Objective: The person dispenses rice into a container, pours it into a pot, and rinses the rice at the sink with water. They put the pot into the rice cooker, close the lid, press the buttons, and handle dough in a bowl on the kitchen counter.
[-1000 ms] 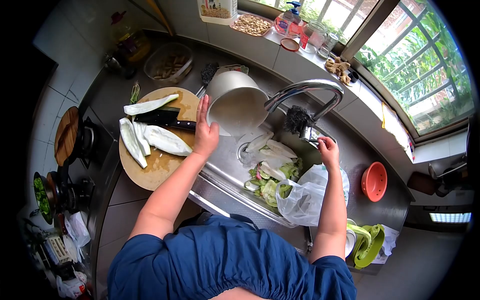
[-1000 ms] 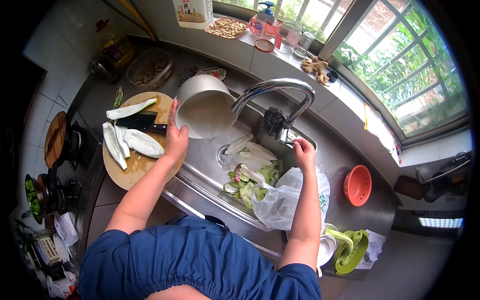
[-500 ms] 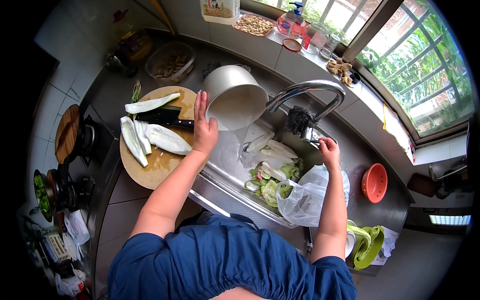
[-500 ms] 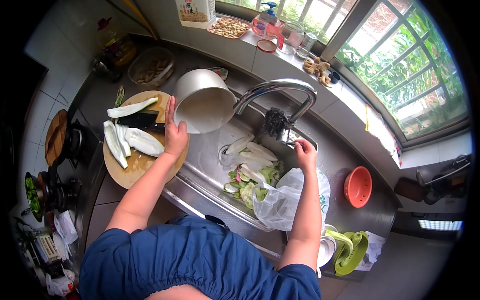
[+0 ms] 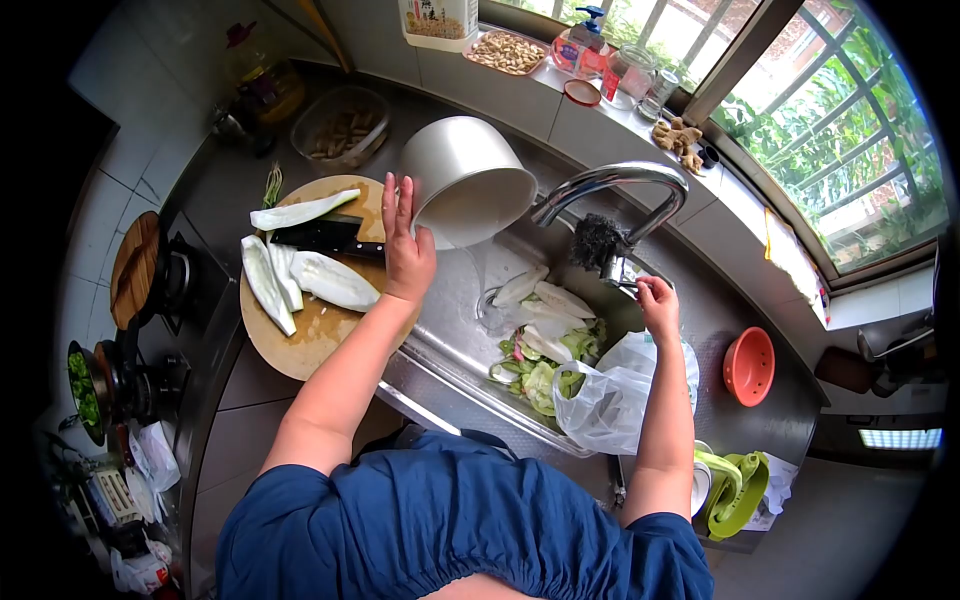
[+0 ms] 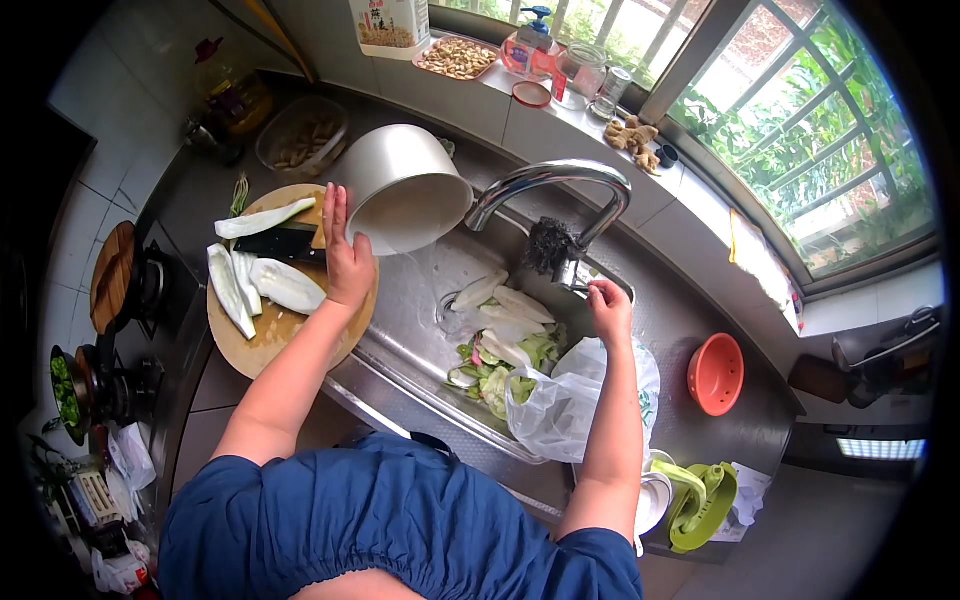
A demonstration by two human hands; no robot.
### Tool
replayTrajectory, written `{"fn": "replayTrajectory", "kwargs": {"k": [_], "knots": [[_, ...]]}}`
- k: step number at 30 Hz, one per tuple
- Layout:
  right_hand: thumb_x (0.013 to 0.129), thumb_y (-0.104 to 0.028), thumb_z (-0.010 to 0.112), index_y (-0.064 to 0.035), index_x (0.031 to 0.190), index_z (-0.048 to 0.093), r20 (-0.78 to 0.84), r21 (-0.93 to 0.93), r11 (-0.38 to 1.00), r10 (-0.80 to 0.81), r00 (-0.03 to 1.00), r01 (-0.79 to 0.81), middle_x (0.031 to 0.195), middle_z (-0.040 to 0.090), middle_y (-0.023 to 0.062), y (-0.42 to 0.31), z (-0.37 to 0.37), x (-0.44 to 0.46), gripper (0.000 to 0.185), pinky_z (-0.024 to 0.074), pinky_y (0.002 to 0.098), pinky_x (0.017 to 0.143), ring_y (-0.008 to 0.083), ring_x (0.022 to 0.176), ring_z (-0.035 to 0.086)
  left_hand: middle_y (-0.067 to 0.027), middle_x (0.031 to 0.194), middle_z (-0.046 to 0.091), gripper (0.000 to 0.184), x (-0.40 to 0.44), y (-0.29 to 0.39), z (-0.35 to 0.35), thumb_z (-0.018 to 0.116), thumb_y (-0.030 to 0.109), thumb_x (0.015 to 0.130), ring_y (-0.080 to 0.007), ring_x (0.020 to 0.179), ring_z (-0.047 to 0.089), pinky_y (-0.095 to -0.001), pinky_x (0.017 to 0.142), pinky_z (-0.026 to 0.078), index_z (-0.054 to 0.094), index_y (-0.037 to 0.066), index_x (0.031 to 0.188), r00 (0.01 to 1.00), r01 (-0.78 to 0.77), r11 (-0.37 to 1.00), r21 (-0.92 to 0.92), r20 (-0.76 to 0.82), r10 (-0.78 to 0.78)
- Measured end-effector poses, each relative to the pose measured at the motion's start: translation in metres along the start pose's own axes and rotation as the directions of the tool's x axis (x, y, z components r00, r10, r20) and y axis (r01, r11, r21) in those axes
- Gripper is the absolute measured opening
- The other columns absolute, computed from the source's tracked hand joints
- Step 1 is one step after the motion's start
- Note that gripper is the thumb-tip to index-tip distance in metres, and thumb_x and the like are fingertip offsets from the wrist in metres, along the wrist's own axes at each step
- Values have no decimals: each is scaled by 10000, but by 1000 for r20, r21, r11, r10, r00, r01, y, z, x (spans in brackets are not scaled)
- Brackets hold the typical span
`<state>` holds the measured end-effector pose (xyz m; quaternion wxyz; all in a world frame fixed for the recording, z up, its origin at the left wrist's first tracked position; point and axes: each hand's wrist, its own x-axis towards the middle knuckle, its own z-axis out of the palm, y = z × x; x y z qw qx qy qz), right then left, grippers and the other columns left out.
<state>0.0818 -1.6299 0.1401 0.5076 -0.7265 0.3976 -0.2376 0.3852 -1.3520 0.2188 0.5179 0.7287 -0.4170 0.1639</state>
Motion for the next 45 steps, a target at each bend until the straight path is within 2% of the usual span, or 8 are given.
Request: {"fn": "replayTrajectory", "kwargs": {"k": [12, 17, 18, 19, 21, 22, 24, 45], "knots": [[868, -92, 581, -16, 892, 616, -2, -9, 1000, 17, 1000, -17, 662, 556, -24, 0, 0, 0, 86, 399, 197, 540, 49, 593, 498, -207, 1453, 172, 661, 6, 6, 2, 400, -41, 793, -382, 1329, 207, -414, 1064, 252, 268, 149, 1412, 1000, -10, 1000, 2, -23, 10], [885, -134, 573, -21, 923, 617, 10, -14, 1000, -3, 1000, 3, 673, 558, -18, 4, 1, 1, 127, 399, 206, 547, 58, 592, 486, -219, 1366, 325, 721, -12, -17, 21, 401, -55, 736, -354, 1295, 270, -390, 1079, 215, 246, 145, 1412, 954, 290, 929, -231, 153, -260], [883, -130, 574, -17, 919, 617, -6, -26, 1000, -9, 1000, 9, 671, 556, -18, 3, 2, -1, 126, 397, 206, 546, 56, 591, 485, -206, 1276, 415, 683, -26, -31, 33, 394, -51, 739, -342, 1178, 432, -427, 955, 402, 265, 129, 1385, 914, 398, 895, -202, 174, -367], [880, -126, 576, -14, 914, 617, -24, -40, 999, -15, 1000, 14, 669, 553, -19, 3, 2, -2, 124, 395, 206, 544, 55, 591, 483, -206, 1276, 415, 683, -29, -24, 35, 394, -51, 739, -342, 1178, 432, -427, 955, 402, 265, 129, 1385, 915, 396, 896, -203, 174, -365], [853, -111, 590, -8, 901, 630, -81, -92, 994, -71, 994, 64, 658, 585, 7, 13, 6, -4, 120, 426, 226, 553, 66, 590, 523, -195, 1186, 461, 624, -39, -5, 39, 402, -60, 708, -298, 923, 577, -434, 699, 519, 329, 88, 1310, 398, 896, 217, -387, 485, -778], [849, -114, 595, -6, 899, 639, -112, -126, 989, -95, 989, 81, 659, 596, 16, 19, 9, -6, 127, 437, 228, 562, 69, 588, 529, -195, 1186, 461, 624, -48, -7, 41, 402, -60, 708, -298, 923, 577, -434, 699, 519, 329, 88, 1310, 399, 896, 216, -389, 487, -777], [872, -109, 580, 1, 931, 626, -142, -128, 990, -79, 987, 61, 672, 551, -26, 26, 18, -17, 133, 390, 191, 542, 46, 593, 480, -161, 1130, 494, 582, -69, -19, 50, 364, -65, 717, -287, 779, 616, -345, 425, 513, 328, 99, 1274, 152, 928, -99, -358, 609, -779], [877, -110, 578, -2, 970, 625, -212, -22, 998, -54, 976, 51, 683, 551, -21, 24, 36, -32, 150, 385, 185, 536, 45, 596, 481, -187, 1036, 500, 626, -98, -34, 61, 389, -72, 689, -252, 628, 528, -351, 490, 505, 318, 165, 1264, 57, 936, -125, -329, 492, -869]]}}
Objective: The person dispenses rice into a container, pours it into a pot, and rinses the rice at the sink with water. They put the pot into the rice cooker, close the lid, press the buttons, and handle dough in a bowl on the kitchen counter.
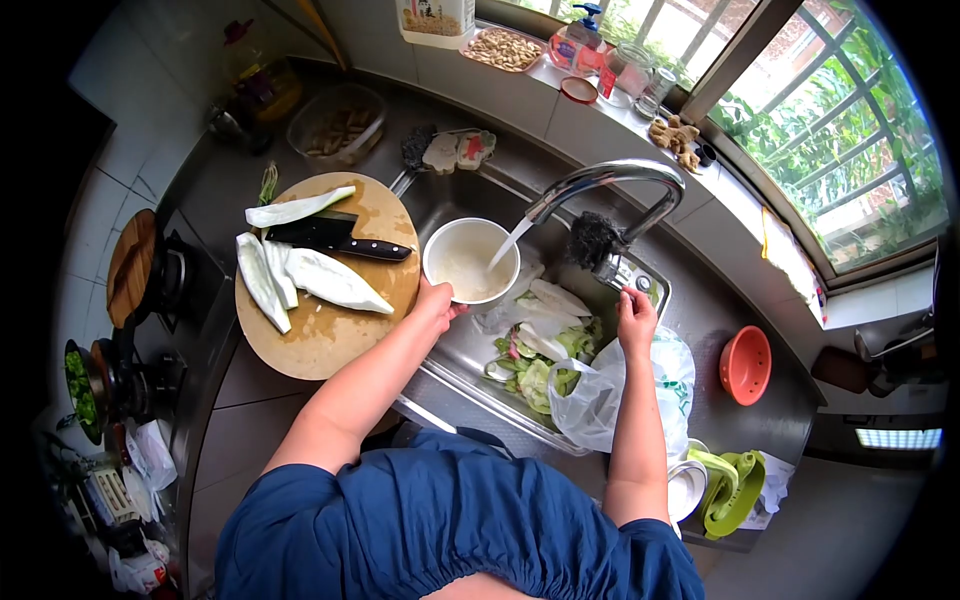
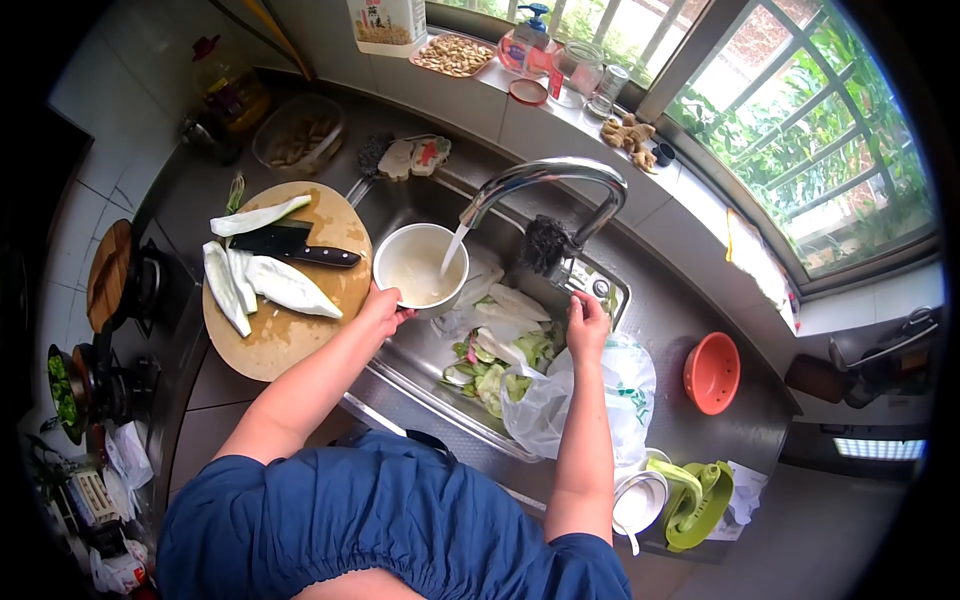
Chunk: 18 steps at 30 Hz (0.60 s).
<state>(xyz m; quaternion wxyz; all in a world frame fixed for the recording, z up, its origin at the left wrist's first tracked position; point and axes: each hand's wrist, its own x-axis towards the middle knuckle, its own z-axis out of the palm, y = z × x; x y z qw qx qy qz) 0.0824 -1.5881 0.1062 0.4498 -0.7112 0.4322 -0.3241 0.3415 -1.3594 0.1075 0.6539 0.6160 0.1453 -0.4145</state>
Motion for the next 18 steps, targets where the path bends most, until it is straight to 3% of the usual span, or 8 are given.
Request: {"fn": "replayTrajectory", "kwargs": {"k": [5, 7, 18], "knots": [[869, -118, 586, -10, 963, 633, -1, 7, 1000, 1, 1000, -1, 671, 568, -14, 1, -1, 1, 151, 400, 197, 540, 52, 589, 495, -184, 1029, 505, 621, 0, -2, 0, 382, -73, 690, -246, 605, 523, -351, 479, 503, 322, 160, 1263, 1000, 9, 1000, -5, -1, -9], [877, -107, 577, 0, 975, 621, 11, 1, 1000, 10, 1000, -10, 684, 550, -18, -2, 0, 0, 151, 386, 186, 539, 46, 594, 480, -168, 1046, 533, 559, 1, -2, 0, 341, -97, 745, -233, 632, 576, -311, 426, 477, 338, 150, 1247, 1000, 17, 1000, 0, -3, -17], [876, -111, 584, 0, 975, 623, -6, 6, 1000, 0, 1000, 0, 692, 559, -20, -6, 1, -1, 154, 388, 189, 542, 45, 599, 484, -165, 1030, 538, 551, 2, -7, -2, 343, -91, 743, -227, 605, 565, -307, 421, 475, 348, 162, 1233, 1000, 7, 1000, 1, -8, -7]]}}
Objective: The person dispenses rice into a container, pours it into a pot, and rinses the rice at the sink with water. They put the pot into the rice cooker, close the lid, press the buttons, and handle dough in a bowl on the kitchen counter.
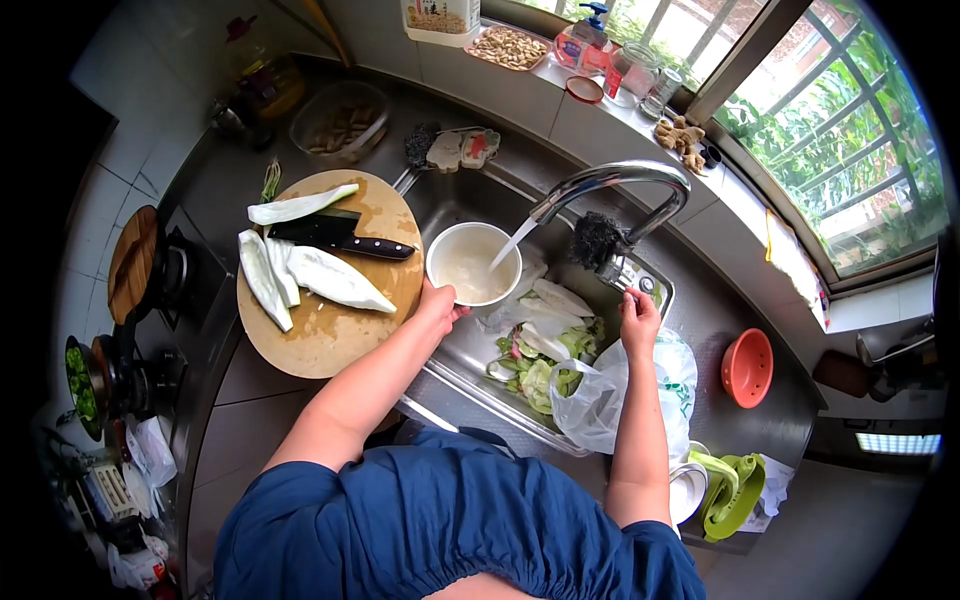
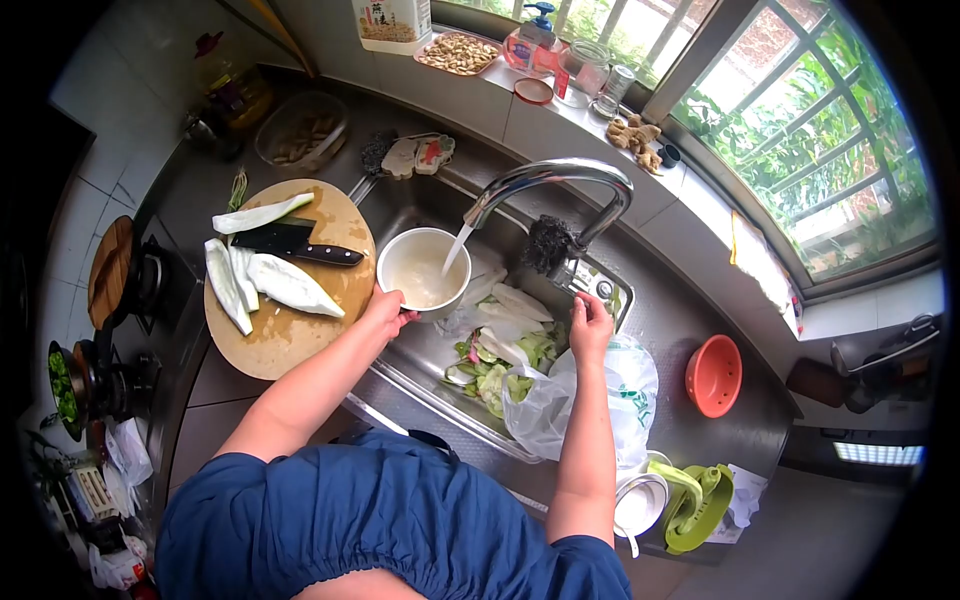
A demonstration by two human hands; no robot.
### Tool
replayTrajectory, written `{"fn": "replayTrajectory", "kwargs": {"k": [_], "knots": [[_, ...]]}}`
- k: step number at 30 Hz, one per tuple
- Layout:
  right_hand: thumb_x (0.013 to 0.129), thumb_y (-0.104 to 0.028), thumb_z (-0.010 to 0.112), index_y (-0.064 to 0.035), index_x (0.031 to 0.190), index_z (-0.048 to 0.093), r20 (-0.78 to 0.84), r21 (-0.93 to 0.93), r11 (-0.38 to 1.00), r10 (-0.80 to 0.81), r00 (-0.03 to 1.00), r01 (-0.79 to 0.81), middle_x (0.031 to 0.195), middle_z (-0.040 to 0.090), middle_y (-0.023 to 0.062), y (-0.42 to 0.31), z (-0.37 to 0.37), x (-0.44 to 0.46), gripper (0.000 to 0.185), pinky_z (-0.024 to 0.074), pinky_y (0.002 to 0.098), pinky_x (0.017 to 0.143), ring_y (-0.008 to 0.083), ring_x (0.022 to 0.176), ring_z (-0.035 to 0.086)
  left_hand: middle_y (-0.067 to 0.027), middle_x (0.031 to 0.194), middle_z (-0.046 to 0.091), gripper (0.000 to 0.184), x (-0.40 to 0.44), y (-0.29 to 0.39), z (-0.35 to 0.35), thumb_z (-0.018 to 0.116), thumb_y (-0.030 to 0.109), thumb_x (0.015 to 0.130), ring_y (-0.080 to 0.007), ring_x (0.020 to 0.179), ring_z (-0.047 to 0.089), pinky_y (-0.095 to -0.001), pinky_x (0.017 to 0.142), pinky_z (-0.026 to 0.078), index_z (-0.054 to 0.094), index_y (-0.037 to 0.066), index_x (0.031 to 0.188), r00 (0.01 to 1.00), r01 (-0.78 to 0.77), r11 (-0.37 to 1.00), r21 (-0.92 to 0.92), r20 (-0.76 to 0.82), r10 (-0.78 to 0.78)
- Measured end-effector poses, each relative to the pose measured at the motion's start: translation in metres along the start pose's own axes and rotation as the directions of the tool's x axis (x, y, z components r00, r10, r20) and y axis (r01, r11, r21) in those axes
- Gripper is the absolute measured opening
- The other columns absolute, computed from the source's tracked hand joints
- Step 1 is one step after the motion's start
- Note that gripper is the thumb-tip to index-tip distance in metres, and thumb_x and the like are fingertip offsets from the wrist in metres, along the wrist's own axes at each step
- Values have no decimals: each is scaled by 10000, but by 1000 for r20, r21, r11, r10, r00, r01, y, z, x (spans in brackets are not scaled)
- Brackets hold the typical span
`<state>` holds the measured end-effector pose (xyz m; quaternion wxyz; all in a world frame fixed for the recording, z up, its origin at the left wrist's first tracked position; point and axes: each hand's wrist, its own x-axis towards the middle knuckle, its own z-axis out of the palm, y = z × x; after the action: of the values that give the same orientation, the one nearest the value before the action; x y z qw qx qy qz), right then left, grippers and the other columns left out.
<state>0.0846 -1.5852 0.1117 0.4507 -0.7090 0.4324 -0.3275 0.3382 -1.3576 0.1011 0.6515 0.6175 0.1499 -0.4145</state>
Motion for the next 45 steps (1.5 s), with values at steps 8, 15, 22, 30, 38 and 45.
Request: {"fn": "replayTrajectory", "kwargs": {"k": [8, 15, 22, 30, 38, 45], "knots": [[867, -129, 582, -14, 974, 638, 1, -19, 1000, -3, 1000, 3, 680, 603, 7, 4, -1, 1, 166, 429, 207, 565, 62, 611, 538, -182, 1023, 534, 555, 4, -5, -4, 349, -93, 734, -242, 597, 561, -320, 420, 480, 338, 150, 1234, 999, 48, 999, -13, -1, -48], [876, -118, 581, -8, 974, 627, -7, -19, 1000, 1, 1000, -1, 674, 558, -19, 3, 0, 1, 154, 390, 186, 541, 44, 595, 487, -188, 1021, 521, 544, 4, -9, -7, 368, -84, 723, -256, 600, 546, -346, 454, 500, 342, 136, 1220, 998, 56, 998, 6, -41, -55], [879, -121, 576, -2, 975, 625, -9, 9, 1000, 0, 1000, 0, 671, 557, -15, 0, 1, 0, 161, 378, 186, 528, 43, 588, 479, -177, 1026, 523, 559, 12, -13, -8, 375, -79, 713, -256, 618, 542, -355, 481, 505, 343, 142, 1225, 999, 45, 999, -6, -31, -45], [864, -141, 591, -25, 975, 646, -3, -20, 1000, 0, 1000, 0, 677, 609, 5, 8, -1, 2, 170, 443, 209, 569, 64, 619, 559, -182, 1008, 547, 516, 10, -14, -7, 353, -84, 745, -247, 588, 580, -315, 409, 479, 337, 135, 1212, 999, 7, 1000, -26, -32, -8], [867, -136, 588, -22, 975, 643, 0, 0, 1000, -1, 1000, 1, 692, 604, 1, 4, -1, 1, 166, 438, 202, 573, 61, 625, 553, -189, 1010, 544, 517, 14, -18, -9, 344, -84, 748, -254, 601, 588, -315, 396, 473, 332, 137, 1216, 1000, -6, 999, -36, -4, 6], [882, -110, 568, 3, 972, 618, 8, 16, 1000, -3, 1000, 3, 673, 556, -10, -1, 0, 0, 153, 383, 184, 540, 47, 593, 483, -192, 974, 556, 520, 12, -16, -7, 343, -91, 740, -255, 553, 578, -323, 376, 468, 339, 125, 1213, 1000, -15, 998, -55, 3, 15]]}}
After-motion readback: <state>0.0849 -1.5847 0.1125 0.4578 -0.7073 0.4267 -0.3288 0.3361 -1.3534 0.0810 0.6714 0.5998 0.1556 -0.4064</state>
